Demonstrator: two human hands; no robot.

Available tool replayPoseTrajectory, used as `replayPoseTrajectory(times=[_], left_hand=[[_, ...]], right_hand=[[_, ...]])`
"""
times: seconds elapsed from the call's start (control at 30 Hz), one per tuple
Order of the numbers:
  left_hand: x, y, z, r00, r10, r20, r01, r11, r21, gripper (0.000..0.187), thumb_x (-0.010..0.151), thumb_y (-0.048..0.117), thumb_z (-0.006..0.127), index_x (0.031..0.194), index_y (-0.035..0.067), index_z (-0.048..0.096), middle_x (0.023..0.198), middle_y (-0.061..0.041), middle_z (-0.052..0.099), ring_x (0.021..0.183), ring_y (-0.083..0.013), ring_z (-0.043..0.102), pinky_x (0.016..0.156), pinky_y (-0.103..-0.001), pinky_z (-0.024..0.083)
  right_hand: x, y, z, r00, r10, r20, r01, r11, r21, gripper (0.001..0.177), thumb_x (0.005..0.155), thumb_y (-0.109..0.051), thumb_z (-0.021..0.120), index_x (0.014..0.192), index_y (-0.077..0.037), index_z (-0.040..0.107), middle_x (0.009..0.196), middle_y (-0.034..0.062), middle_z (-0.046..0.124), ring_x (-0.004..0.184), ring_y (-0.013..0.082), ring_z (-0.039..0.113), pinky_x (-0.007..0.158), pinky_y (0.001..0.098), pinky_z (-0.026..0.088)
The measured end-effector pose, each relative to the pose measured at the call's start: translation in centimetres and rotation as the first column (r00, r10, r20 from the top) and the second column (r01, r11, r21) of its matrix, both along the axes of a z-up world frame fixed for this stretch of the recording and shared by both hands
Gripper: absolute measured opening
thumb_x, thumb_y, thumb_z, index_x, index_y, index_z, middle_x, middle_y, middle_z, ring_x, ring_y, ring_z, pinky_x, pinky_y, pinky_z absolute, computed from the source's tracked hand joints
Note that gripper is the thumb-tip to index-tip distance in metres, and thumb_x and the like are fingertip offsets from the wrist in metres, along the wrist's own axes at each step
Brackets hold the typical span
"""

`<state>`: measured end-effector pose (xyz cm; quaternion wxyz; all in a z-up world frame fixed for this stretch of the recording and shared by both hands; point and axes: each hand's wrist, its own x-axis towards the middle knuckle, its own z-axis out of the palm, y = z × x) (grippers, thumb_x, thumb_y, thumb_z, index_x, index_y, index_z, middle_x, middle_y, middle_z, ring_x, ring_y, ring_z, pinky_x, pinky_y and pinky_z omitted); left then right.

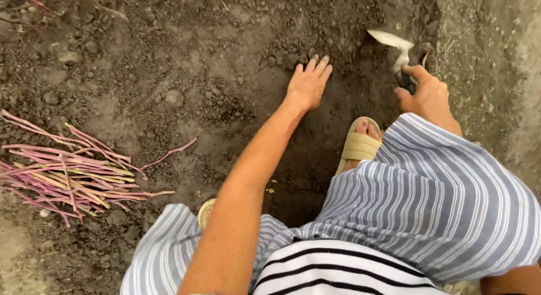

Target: Planting sweet potato vine cuttings into the soil using a hand trowel.

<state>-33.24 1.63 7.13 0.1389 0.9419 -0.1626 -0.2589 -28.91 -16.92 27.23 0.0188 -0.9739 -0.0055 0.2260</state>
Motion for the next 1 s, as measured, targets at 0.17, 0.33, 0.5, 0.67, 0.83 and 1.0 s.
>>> replayPoseTrajectory(times=[0.17,0.33,0.5,0.67,0.83,1.0], left_hand=[[-3.6,-0.7,-0.9,0.984,0.181,0.005,-0.180,0.980,-0.082,0.084,0.103,0.032,0.061,0.169,0.012,0.012,0.176,-0.009,0.002,0.161,-0.0327,0.008,0.126,-0.057,0.023],[-4.4,-0.3,-0.5,0.986,0.161,-0.051,-0.163,0.986,-0.028,0.084,0.105,0.036,0.056,0.169,0.013,0.006,0.177,-0.008,0.001,0.162,-0.0324,0.006,0.127,-0.058,0.019],[-4.8,-0.1,-1.2,0.974,0.219,-0.063,-0.225,0.966,-0.124,0.083,0.104,0.039,0.056,0.169,0.014,0.012,0.177,-0.007,0.006,0.161,-0.0322,0.007,0.127,-0.059,0.017],[-5.0,-0.6,-0.4,0.963,0.267,0.040,-0.259,0.955,-0.142,0.069,0.100,0.036,0.061,0.161,0.014,0.037,0.171,-0.009,0.024,0.156,-0.0322,0.022,0.121,-0.069,0.026],[-4.2,-1.2,-2.3,0.632,0.714,0.301,-0.479,0.665,-0.573,0.012,0.077,0.002,0.069,0.086,0.009,0.068,0.091,-0.007,0.058,0.085,-0.0263,0.057,0.092,-0.058,0.040],[-5.2,-0.3,-2.4,0.525,0.721,0.453,-0.449,0.687,-0.572,0.021,0.078,-0.001,0.075,0.093,0.009,0.064,0.099,-0.007,0.054,0.093,-0.0244,0.054,0.093,-0.050,0.040]], right_hand=[[0.1,6.6,3.8,0.967,-0.215,-0.138,0.209,0.976,-0.056,0.051,0.104,-0.007,0.067,0.151,-0.016,0.051,0.133,0.0267,0.063,0.091,0.0351,0.069,0.080,0.0399,0.065],[-0.3,8.8,1.9,0.974,-0.212,-0.074,0.202,0.971,-0.126,0.052,0.101,-0.007,0.071,0.149,-0.013,0.052,0.136,0.0277,0.060,0.110,0.0378,0.069,0.090,0.0443,0.064],[-3.0,7.2,-2.6,0.988,-0.131,0.087,0.135,0.990,-0.042,0.053,0.093,-0.003,0.075,0.144,-0.010,0.060,0.129,0.0262,0.065,0.110,0.0389,0.065,0.102,0.0520,0.051],[-2.7,4.6,-5.6,0.976,-0.128,0.175,0.143,0.987,-0.078,0.053,0.088,-0.010,0.078,0.140,-0.016,0.066,0.125,0.0262,0.067,0.117,0.0426,0.060,0.110,0.0532,0.042],[-2.0,1.2,-9.0,0.967,-0.012,0.256,0.051,0.988,-0.145,0.051,0.090,-0.021,0.081,0.139,-0.021,0.067,0.126,0.0308,0.068,0.117,0.0510,0.063,0.100,0.0600,0.051],[-4.9,0.1,-13.1,0.907,0.139,0.398,-0.124,0.990,-0.063,0.046,0.091,-0.012,0.079,0.133,-0.009,0.062,0.108,0.0348,0.072,0.096,0.0571,0.068,0.084,0.0663,0.055]])
